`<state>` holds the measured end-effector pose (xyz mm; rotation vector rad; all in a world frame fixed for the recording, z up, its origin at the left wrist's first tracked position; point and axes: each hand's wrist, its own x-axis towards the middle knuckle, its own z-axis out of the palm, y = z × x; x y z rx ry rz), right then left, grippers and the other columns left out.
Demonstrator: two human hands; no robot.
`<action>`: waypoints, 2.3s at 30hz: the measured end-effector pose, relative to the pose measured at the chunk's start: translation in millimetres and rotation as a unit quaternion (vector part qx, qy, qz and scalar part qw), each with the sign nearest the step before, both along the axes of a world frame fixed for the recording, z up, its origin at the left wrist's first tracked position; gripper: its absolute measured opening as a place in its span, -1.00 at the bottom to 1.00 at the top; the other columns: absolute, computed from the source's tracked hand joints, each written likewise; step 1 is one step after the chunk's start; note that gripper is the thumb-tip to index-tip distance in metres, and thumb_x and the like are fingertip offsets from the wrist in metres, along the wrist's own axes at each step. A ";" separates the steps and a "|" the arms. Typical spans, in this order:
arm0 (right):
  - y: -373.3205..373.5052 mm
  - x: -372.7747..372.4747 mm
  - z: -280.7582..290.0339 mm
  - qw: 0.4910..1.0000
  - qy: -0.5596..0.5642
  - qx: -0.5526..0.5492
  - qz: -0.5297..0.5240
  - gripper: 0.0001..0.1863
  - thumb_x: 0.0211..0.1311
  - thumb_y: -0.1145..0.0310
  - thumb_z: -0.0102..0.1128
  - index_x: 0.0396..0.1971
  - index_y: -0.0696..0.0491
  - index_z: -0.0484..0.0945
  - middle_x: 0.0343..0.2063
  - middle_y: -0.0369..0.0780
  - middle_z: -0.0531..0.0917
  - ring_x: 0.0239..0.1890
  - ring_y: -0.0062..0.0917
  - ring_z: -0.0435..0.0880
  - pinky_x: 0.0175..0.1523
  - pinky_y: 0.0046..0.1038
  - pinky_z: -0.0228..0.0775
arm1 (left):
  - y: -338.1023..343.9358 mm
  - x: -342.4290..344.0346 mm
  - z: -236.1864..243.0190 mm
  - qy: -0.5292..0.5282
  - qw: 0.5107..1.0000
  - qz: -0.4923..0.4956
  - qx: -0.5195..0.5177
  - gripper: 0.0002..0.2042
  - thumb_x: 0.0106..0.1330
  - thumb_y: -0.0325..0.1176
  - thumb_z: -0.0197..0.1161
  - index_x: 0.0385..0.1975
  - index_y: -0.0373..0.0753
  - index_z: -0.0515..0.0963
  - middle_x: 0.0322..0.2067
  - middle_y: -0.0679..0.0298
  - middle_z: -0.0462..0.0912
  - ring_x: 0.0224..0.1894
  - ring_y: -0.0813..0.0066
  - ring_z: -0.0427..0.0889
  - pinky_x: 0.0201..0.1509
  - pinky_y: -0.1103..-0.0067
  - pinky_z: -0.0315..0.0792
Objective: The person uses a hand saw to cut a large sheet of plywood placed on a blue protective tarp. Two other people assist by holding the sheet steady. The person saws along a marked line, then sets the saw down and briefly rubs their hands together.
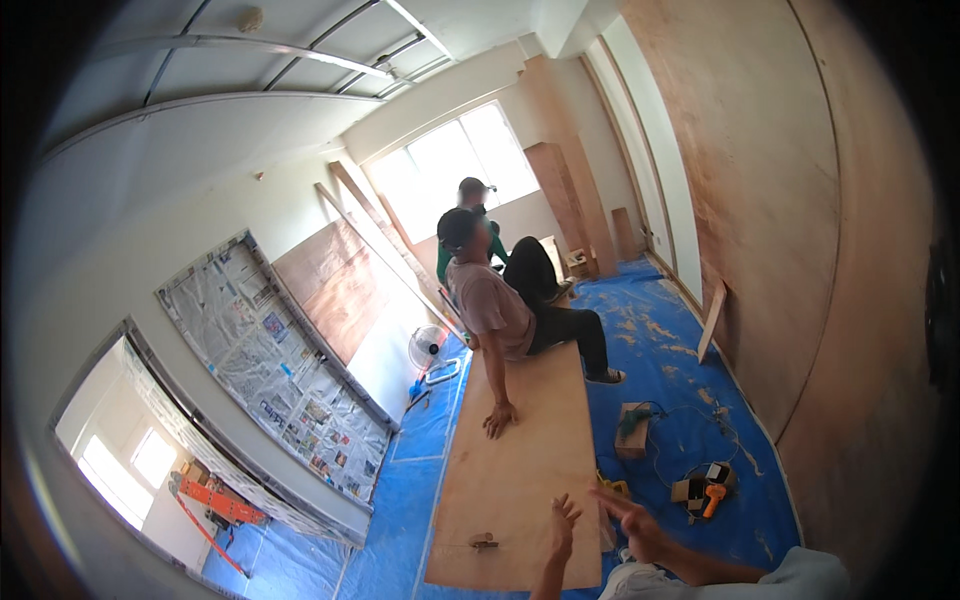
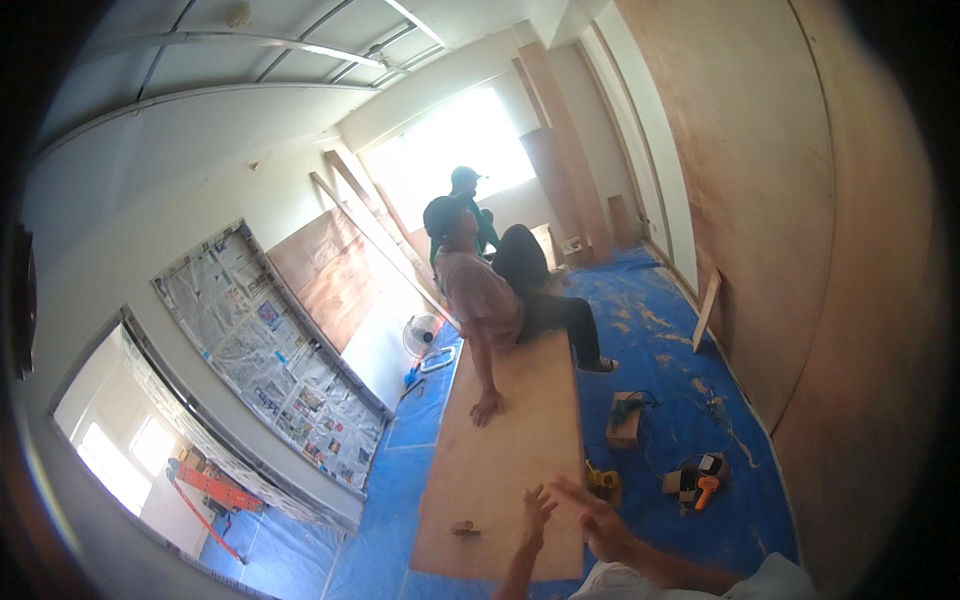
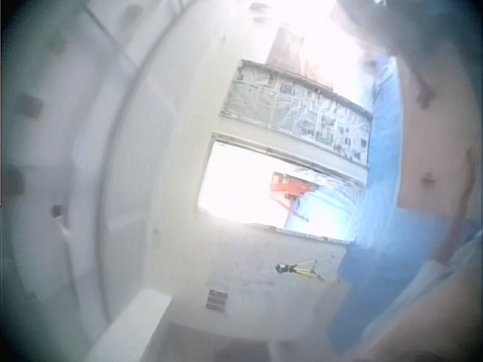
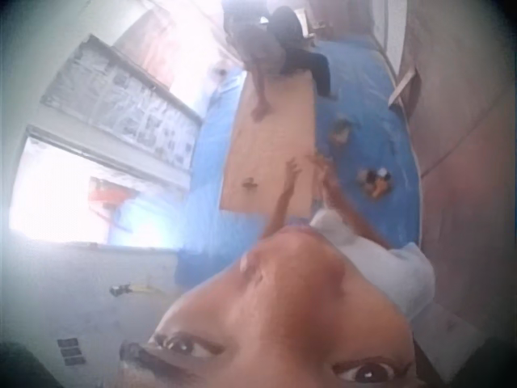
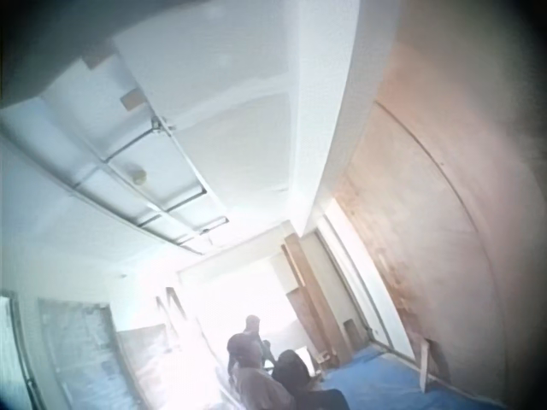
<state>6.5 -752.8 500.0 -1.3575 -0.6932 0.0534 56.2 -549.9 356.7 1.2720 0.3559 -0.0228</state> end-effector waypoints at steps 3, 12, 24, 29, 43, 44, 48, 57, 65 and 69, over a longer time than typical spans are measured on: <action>19.4 13.1 -12.4 0.945 -0.234 -0.175 -0.146 -0.12 0.50 -0.39 -0.20 0.47 0.06 0.34 0.48 -0.01 0.32 0.55 -0.06 0.20 0.62 -0.08 -0.11 | -52.6 -17.3 22.7 -0.061 0.976 -0.035 -0.206 -0.16 0.53 0.41 -0.33 0.58 -0.11 0.10 0.46 0.06 0.33 0.47 0.09 0.33 0.53 0.15 0.18; -31.9 128.5 -105.5 0.933 0.321 0.078 -0.145 -0.15 0.54 -0.30 -0.16 0.52 0.08 0.18 0.37 0.00 0.48 0.41 -0.19 0.45 0.49 0.04 0.10 | -73.4 -62.6 121.5 -0.286 0.914 -0.281 -0.068 -0.17 0.52 0.35 -0.25 0.57 -0.19 0.15 0.53 -0.04 0.20 0.60 0.02 0.08 0.65 0.12 -0.17; 32.1 -11.1 -62.8 0.893 0.374 0.161 0.194 0.20 0.30 -0.64 -0.33 0.62 0.06 -0.09 0.60 -0.13 0.07 0.63 -0.27 0.00 0.65 -0.17 -0.33 | -20.1 -66.9 36.9 -0.287 0.820 -0.058 0.491 -0.15 0.51 0.28 -0.15 0.62 -0.21 -0.04 0.60 -0.11 -0.14 0.66 -0.05 -0.22 0.65 0.07 -0.27; 33.0 -31.7 -28.1 0.962 0.235 -0.015 0.141 0.15 0.35 -0.57 -0.24 0.61 0.08 -0.10 0.55 0.04 0.08 0.60 -0.18 0.04 0.63 -0.17 -0.17 | -27.3 -101.9 91.4 -0.235 0.940 -0.102 0.227 -0.02 0.44 0.44 -0.21 0.62 -0.23 -0.11 0.61 -0.12 -0.33 0.65 -0.09 -0.36 0.64 0.05 -0.28; 52.7 31.2 -74.8 0.652 -0.657 -0.279 0.257 -0.15 0.40 0.06 0.16 0.61 -0.27 -0.01 0.63 -0.21 -0.08 0.65 -0.21 -0.07 0.66 0.09 -0.26 | 12.5 -139.3 91.7 -0.143 0.334 -0.495 0.789 0.00 0.36 0.26 0.15 0.63 0.16 -0.32 0.63 0.10 -0.53 0.66 -0.10 -0.32 0.56 -0.24 -0.10; 66.3 45.2 -101.5 0.663 -0.613 -0.332 0.275 -0.15 0.38 0.12 0.14 0.61 -0.29 -0.02 0.64 -0.22 -0.11 0.65 -0.25 -0.09 0.66 0.09 -0.30 | 19.9 -128.7 70.0 -0.078 0.243 -0.504 0.826 -0.02 0.39 0.17 0.16 0.62 0.25 -0.41 0.63 0.14 -0.56 0.66 -0.08 -0.29 0.58 -0.22 -0.11; 105.0 75.8 -213.5 0.748 -0.595 -0.184 0.231 -0.15 0.46 0.25 0.03 0.63 -0.34 -0.18 0.61 -0.20 -0.02 0.65 -0.25 -0.05 0.65 0.10 -0.24 | 38.9 -103.2 -16.3 -0.070 0.123 -0.409 0.901 -0.01 0.45 0.03 0.15 0.56 0.46 -0.59 0.63 0.18 -0.64 0.66 -0.04 -0.23 0.61 -0.20 -0.17; 79.9 12.3 -169.9 0.754 -0.591 -0.199 0.208 -0.11 0.34 0.30 0.25 0.58 -0.49 0.05 0.58 -0.08 0.09 0.54 -0.05 0.23 0.51 0.05 0.20 | 49.3 -167.2 30.5 -0.124 0.621 -0.429 0.645 0.02 0.25 -0.05 0.44 0.62 0.12 -0.12 0.61 -0.09 -0.30 0.61 -0.25 -0.13 0.59 -0.07 0.00; 96.7 -42.1 -59.8 0.967 -0.045 -0.220 0.116 0.05 0.26 0.31 0.36 0.59 0.16 -0.15 0.56 0.13 0.04 0.47 0.14 0.26 0.46 -0.10 0.31 | 6.4 -201.4 138.3 -0.071 0.826 -0.100 0.551 -0.05 0.40 0.21 0.25 0.57 -0.26 -0.03 0.40 -0.40 0.15 0.43 -0.34 0.27 0.39 0.02 0.30; 123.9 -44.8 -44.6 0.952 -0.206 -0.210 0.089 0.19 0.20 0.26 0.44 0.60 0.15 -0.27 0.55 0.17 0.01 0.57 0.11 0.05 0.59 -0.12 0.05 | -2.3 -197.4 150.5 -0.037 0.850 -0.015 0.525 -0.05 0.43 0.33 0.10 0.56 -0.29 -0.01 -0.16 -0.27 0.64 -0.01 -0.19 0.67 0.02 0.10 0.50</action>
